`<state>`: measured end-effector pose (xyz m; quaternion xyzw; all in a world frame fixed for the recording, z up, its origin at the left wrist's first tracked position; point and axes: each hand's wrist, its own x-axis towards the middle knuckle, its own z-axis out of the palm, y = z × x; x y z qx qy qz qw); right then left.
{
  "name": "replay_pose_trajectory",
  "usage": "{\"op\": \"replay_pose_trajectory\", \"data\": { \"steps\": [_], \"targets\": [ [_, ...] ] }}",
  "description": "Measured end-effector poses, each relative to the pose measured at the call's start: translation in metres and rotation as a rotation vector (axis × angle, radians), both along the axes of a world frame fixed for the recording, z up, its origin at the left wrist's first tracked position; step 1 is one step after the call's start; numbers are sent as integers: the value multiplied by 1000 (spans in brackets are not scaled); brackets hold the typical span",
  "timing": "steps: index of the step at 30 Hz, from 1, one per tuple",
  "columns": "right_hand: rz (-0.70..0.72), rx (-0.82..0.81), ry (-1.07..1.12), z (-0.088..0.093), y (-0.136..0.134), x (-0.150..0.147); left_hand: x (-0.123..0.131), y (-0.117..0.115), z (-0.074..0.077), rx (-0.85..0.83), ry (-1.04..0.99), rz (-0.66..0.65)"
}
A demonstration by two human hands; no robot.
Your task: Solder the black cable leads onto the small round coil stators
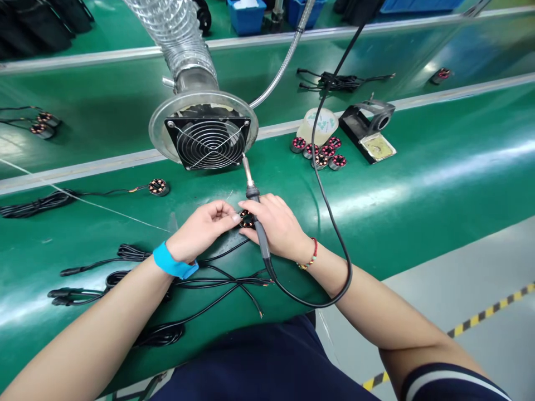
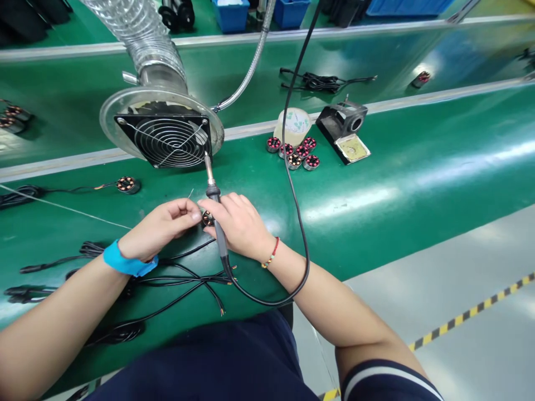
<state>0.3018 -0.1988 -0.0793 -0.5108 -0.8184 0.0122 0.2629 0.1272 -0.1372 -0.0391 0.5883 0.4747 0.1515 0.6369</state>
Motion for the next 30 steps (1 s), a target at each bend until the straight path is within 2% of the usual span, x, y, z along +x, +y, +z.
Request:
{"op": "replay_pose_trajectory", "data": {
  "steps": [3, 10, 14, 17, 22, 26, 30],
  "targets": [
    [-16, 7, -50, 0, 0, -1, 1, -1, -2, 122, 28, -42],
    [-44, -43, -113, 2, -1, -5, 1, -1, -3, 237, 92, -109],
    [-99, -51, -133, 1, -1, -7, 1, -4, -2, 423, 151, -175],
    [-133, -57, -133, 0, -1, -6, 1, -5, -2, 504, 193, -247],
    [-179, -87, -120, 1, -1, -5, -1, -2, -5, 461, 302, -227],
    [-168, -108, -106, 3, -2, -6, -1, -2, -7, 366, 282, -189],
    [-152, -81, -129, 2, -2, -9, 3, -5, -6, 363, 320, -215]
  ]
}}
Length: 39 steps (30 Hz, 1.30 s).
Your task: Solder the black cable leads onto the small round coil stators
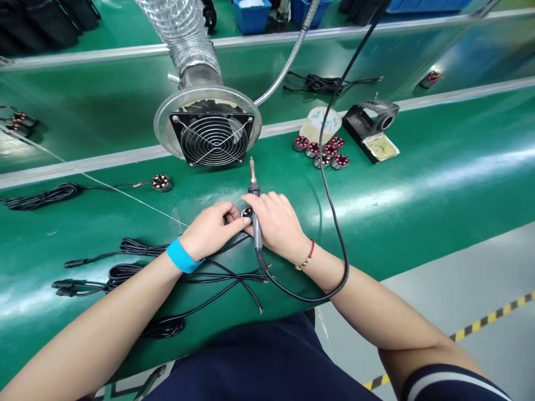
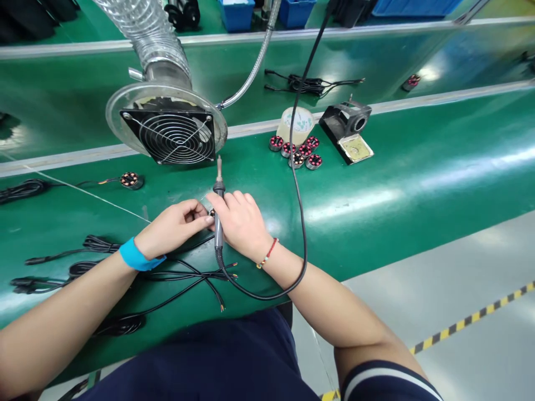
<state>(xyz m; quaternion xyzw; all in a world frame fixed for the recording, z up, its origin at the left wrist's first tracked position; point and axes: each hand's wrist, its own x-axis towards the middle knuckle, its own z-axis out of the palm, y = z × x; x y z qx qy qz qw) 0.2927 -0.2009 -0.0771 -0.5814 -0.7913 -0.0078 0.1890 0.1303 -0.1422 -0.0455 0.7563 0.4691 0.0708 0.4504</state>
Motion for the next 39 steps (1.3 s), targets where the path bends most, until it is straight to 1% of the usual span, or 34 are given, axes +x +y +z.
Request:
{"op": "replay_pose_trajectory", "data": {
  "steps": [3, 5, 8, 10, 11, 13, 16, 18, 21, 23, 25, 27, 29, 31, 32, 33, 37, 39],
  "targets": [
    [18, 14, -3, -1, 0, -1, 0, 2, -1, -9, -26, 18],
    [41, -1, 26, -2, 0, 0, -1, 6, -1, -71, -90, 44],
    [78, -37, 78, -2, 0, 2, -3, 12, -1, -243, -166, 110],
    [71, -38, 99, -2, 0, 3, -4, 12, 0, -396, -179, 145],
    [55, -32, 102, -3, 1, 3, -4, 11, 1, -443, -175, 145],
    [24, -12, 98, -3, 1, 4, -4, 9, 2, -432, -150, 101],
    [17, 11, 80, -4, 0, 5, -3, 6, 3, -310, -111, 37],
    [20, 11, 72, -4, 0, 4, -3, 6, 5, -296, -94, 33],
    [25, 9, 71, -4, 0, 4, 0, 6, 9, -324, -82, 48],
    [48, 4, 68, -3, 1, 4, 2, 5, 11, -389, -84, 79],
    [68, -6, 64, -3, 2, 4, 3, 5, 11, -489, -105, 132],
    [75, -22, 64, -2, 2, 5, 2, 5, 8, -582, -141, 201],
    [78, -38, 72, -2, 2, 6, 1, 8, 5, -615, -179, 291],
    [86, -56, 87, -2, 2, 8, -1, 10, 3, -579, -192, 364],
    [90, -65, 95, -2, 2, 9, -2, 11, 2, -533, -190, 374],
    [94, -71, 102, -2, 2, 10, -2, 11, 2, -470, -181, 357],
    [118, -80, 117, -3, 3, 10, -1, 8, 1, -199, -77, 156],
    [133, -75, 120, -3, 3, 10, 0, 8, 1, -123, -48, 109]
  ]
}}
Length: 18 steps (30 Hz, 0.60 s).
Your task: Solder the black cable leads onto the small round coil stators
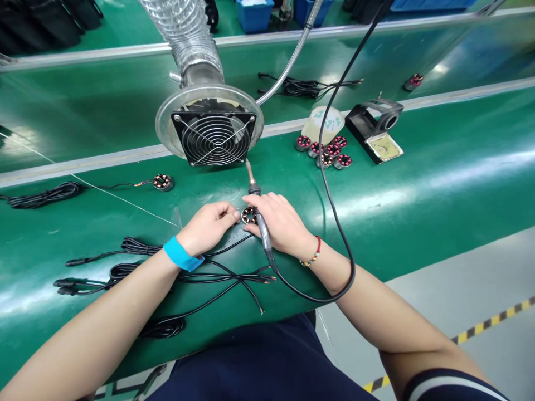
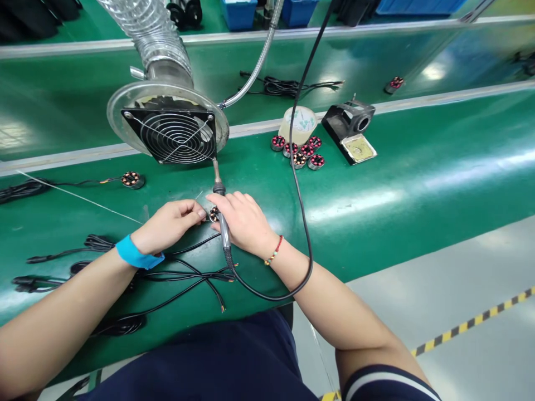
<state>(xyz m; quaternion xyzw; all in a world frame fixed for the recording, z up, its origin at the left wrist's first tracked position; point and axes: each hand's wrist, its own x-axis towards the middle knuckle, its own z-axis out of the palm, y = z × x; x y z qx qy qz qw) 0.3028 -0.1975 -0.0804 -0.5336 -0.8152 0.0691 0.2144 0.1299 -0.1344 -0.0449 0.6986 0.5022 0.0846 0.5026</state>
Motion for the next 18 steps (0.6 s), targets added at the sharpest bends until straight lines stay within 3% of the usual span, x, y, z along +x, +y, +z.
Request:
{"op": "replay_pose_trajectory", "data": {
  "steps": [5, 10, 12, 14, 18],
  "targets": [
    [-6, -30, 26, 1, 1, 5, -5, 1, 0, 97, 21, -18],
    [-11, -91, 179, 6, 0, 17, -7, -16, 2, 205, 159, -428],
    [-30, -79, 270, 7, -2, 19, -5, -21, 3, 252, 202, -486],
    [-101, -67, 405, 8, -2, 19, -4, -20, 5, 205, 194, -426],
    [-256, -136, 799, 8, -3, 12, -5, -10, 9, -102, -17, -152]
  ]
}}
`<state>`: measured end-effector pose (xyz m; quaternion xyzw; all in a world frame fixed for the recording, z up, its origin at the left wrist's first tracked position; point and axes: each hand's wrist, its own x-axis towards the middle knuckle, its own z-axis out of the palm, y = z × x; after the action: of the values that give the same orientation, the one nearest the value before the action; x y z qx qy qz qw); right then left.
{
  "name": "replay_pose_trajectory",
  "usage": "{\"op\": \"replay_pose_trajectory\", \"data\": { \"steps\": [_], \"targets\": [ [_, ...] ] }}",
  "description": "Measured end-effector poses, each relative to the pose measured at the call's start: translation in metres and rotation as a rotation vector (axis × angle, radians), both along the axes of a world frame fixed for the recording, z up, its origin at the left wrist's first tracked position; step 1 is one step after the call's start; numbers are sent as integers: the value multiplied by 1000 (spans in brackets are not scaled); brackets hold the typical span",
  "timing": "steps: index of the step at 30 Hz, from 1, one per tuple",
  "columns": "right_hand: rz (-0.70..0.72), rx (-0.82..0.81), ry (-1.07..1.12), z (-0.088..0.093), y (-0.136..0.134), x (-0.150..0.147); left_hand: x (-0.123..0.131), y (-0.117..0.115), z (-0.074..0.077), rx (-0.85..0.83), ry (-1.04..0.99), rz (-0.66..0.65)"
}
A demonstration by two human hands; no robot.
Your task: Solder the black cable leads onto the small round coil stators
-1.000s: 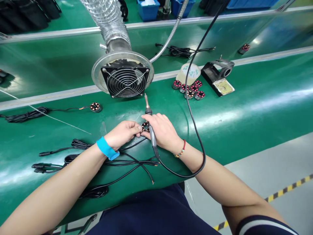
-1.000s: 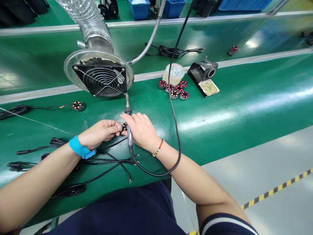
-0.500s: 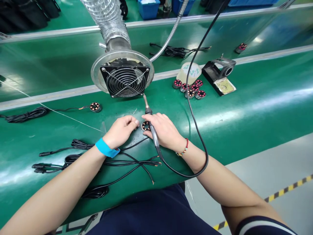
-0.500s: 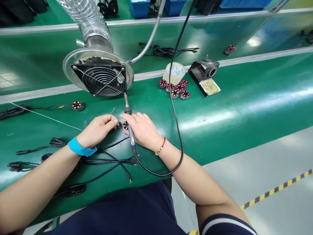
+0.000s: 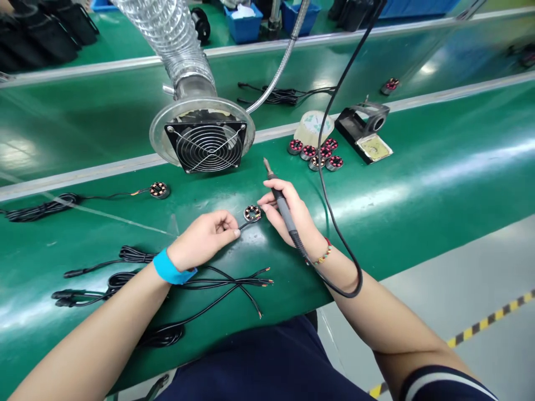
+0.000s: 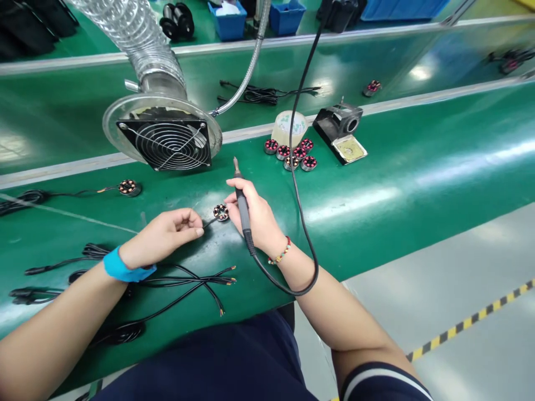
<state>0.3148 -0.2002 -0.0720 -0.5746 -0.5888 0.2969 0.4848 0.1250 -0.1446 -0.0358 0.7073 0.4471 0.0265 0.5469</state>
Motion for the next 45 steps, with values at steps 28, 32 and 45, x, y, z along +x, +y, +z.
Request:
{"op": "replay_pose_trajectory", "data": {
  "steps": [28, 32, 45],
  "targets": [
    [138, -77, 549, 0, -3, -21, 4, 0, -1, 73, -95, -63],
    [136, -75, 523, 2, -5, -21, 3, 0, 3, 71, -74, -92],
    [205, 72, 303, 2, -11, -27, 7, -3, 9, -452, -302, 169]
  ]
}}
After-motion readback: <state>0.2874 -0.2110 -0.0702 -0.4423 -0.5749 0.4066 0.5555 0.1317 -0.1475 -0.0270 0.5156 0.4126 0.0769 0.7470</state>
